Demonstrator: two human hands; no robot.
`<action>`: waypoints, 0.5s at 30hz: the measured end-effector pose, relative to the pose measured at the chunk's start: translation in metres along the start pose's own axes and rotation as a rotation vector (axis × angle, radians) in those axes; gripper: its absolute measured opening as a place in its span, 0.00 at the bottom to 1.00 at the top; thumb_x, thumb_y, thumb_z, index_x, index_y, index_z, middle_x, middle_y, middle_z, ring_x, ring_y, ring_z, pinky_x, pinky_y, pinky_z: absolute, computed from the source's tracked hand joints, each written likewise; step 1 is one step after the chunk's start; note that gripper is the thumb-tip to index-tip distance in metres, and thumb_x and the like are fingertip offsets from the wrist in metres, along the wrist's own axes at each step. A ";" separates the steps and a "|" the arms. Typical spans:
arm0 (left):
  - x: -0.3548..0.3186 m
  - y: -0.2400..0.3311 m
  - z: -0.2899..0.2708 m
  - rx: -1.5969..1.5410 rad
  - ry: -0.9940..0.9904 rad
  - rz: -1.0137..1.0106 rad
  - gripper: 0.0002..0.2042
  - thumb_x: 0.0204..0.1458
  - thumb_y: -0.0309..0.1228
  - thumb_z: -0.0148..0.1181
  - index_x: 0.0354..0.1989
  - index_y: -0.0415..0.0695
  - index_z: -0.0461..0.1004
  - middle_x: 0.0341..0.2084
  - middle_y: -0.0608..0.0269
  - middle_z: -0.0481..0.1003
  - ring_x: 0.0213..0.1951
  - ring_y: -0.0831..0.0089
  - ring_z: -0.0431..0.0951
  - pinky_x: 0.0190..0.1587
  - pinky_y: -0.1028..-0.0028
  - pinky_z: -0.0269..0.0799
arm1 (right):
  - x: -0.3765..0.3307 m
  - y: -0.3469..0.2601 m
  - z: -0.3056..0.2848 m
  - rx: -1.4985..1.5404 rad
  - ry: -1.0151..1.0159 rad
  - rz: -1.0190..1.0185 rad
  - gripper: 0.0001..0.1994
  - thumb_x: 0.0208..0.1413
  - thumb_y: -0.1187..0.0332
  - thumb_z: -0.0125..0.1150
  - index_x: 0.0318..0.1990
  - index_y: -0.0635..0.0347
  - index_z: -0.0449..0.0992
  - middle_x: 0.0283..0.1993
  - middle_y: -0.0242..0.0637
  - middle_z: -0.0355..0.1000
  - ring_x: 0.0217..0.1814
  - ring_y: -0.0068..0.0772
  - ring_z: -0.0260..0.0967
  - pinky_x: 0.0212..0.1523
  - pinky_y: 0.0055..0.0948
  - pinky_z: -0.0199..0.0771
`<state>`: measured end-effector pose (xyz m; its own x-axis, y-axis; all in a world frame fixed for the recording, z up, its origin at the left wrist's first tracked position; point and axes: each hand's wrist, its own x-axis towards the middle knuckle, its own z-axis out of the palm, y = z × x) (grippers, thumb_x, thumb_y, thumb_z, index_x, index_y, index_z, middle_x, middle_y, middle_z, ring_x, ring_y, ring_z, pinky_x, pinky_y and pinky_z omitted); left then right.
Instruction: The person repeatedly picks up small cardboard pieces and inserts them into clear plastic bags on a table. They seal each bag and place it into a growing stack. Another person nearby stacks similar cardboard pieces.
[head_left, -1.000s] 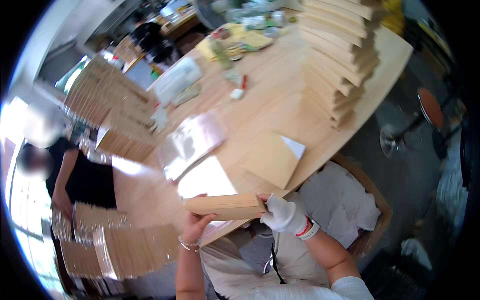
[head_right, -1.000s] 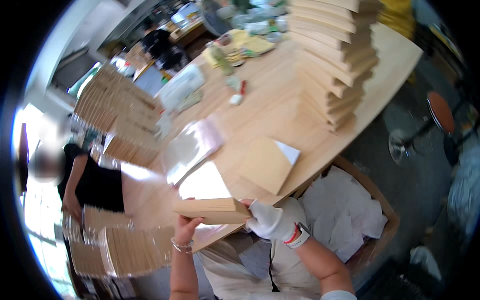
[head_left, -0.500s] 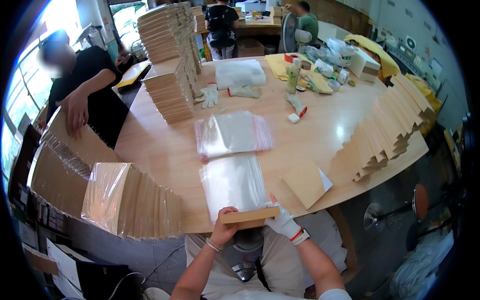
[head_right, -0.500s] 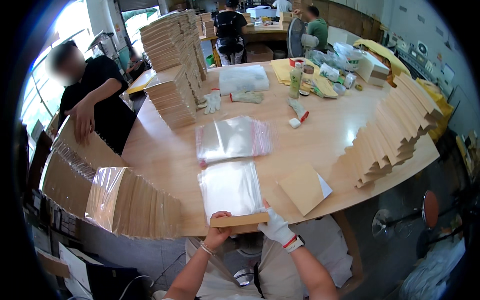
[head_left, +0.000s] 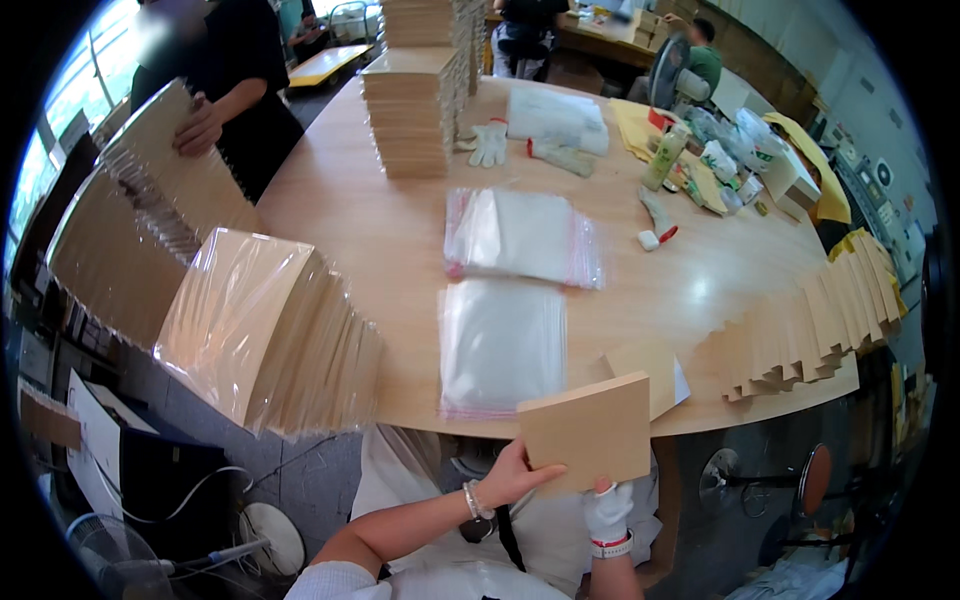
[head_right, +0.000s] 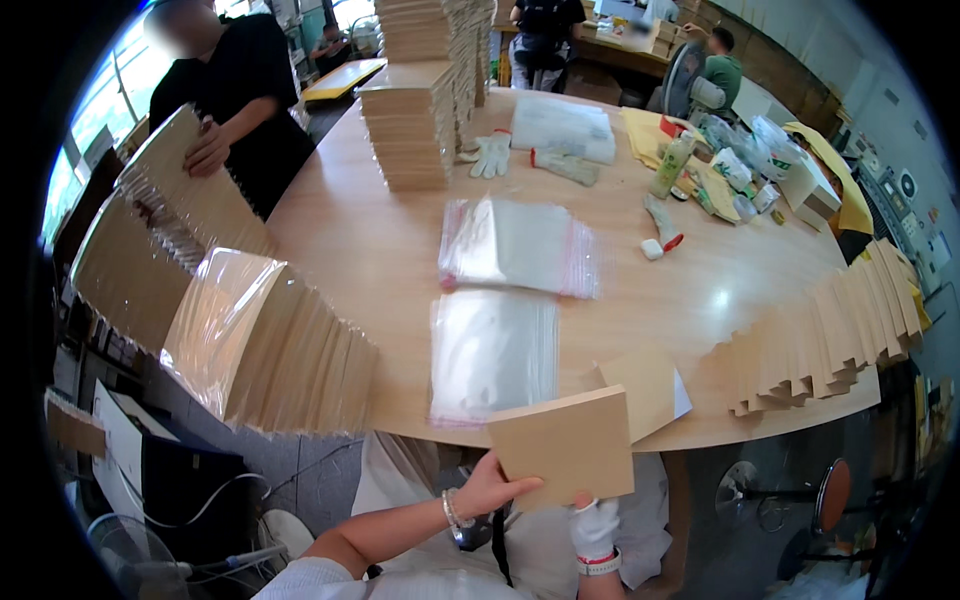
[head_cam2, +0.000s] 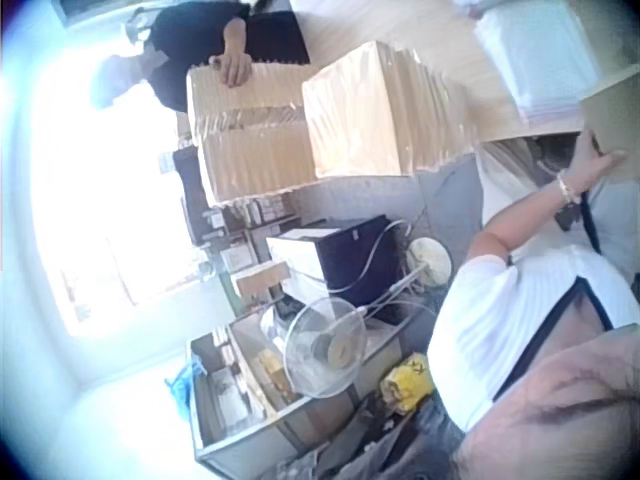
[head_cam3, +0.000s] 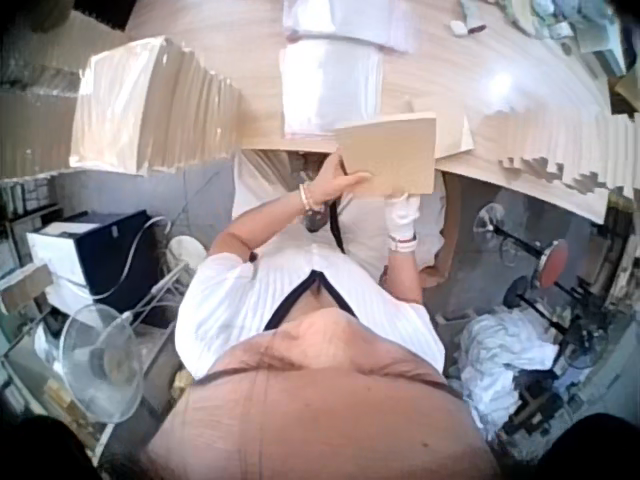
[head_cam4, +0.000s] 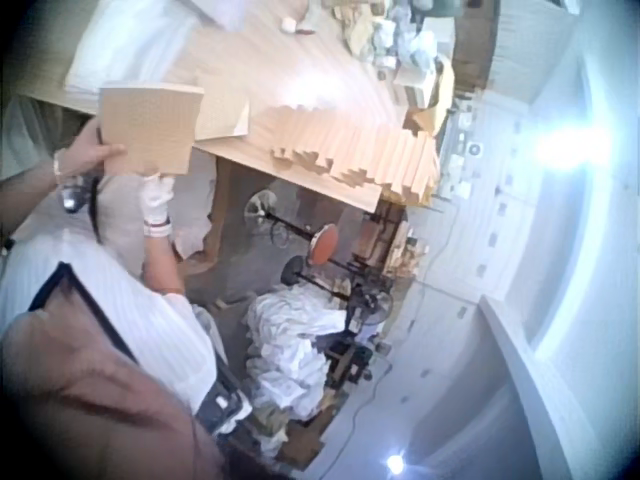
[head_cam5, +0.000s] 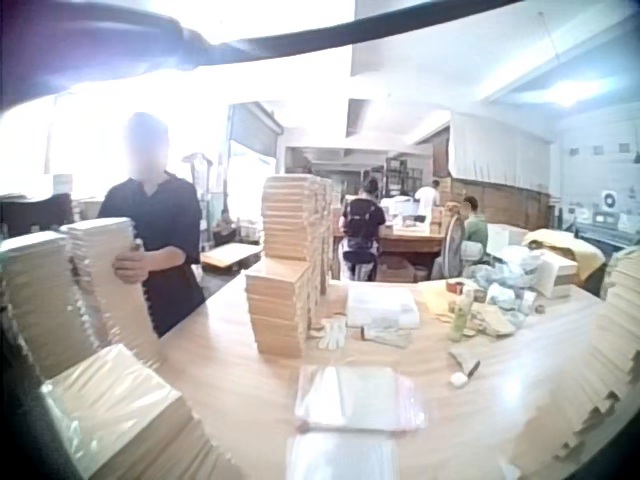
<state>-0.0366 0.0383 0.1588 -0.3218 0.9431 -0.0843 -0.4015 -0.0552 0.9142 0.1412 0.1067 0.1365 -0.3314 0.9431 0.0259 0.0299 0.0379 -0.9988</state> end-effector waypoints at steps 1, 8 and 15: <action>-0.006 -0.004 0.003 0.024 -0.006 -0.028 0.21 0.47 0.25 0.61 0.50 0.37 0.63 0.45 0.62 0.70 0.47 0.77 0.68 0.50 0.73 0.65 | -0.006 0.000 -0.005 -0.085 -0.024 -0.005 0.26 0.51 0.58 0.58 0.53 0.64 0.61 0.50 0.38 0.61 0.44 0.31 0.64 0.45 0.28 0.66; 0.038 0.008 -0.095 1.638 0.127 0.386 0.10 0.43 0.27 0.51 0.34 0.37 0.69 0.35 0.52 0.67 0.37 0.60 0.70 0.42 0.65 0.68 | -0.030 0.008 -0.050 -0.439 -0.202 0.031 0.19 0.56 0.65 0.49 0.51 0.66 0.63 0.43 0.38 0.65 0.35 0.27 0.65 0.32 0.25 0.68; 0.078 -0.002 -0.102 1.876 -0.011 0.239 0.05 0.42 0.27 0.51 0.28 0.41 0.71 0.28 0.56 0.69 0.37 0.63 0.70 0.35 0.68 0.70 | -0.009 0.034 -0.028 0.005 -0.363 0.236 0.22 0.54 0.61 0.52 0.53 0.65 0.63 0.46 0.35 0.67 0.47 0.24 0.64 0.47 0.25 0.64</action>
<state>-0.1478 0.0785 0.1097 -0.2140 0.9729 0.0875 0.9740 0.2056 0.0955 0.1717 0.1088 0.1036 -0.6265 0.7481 -0.2188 0.1405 -0.1677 -0.9758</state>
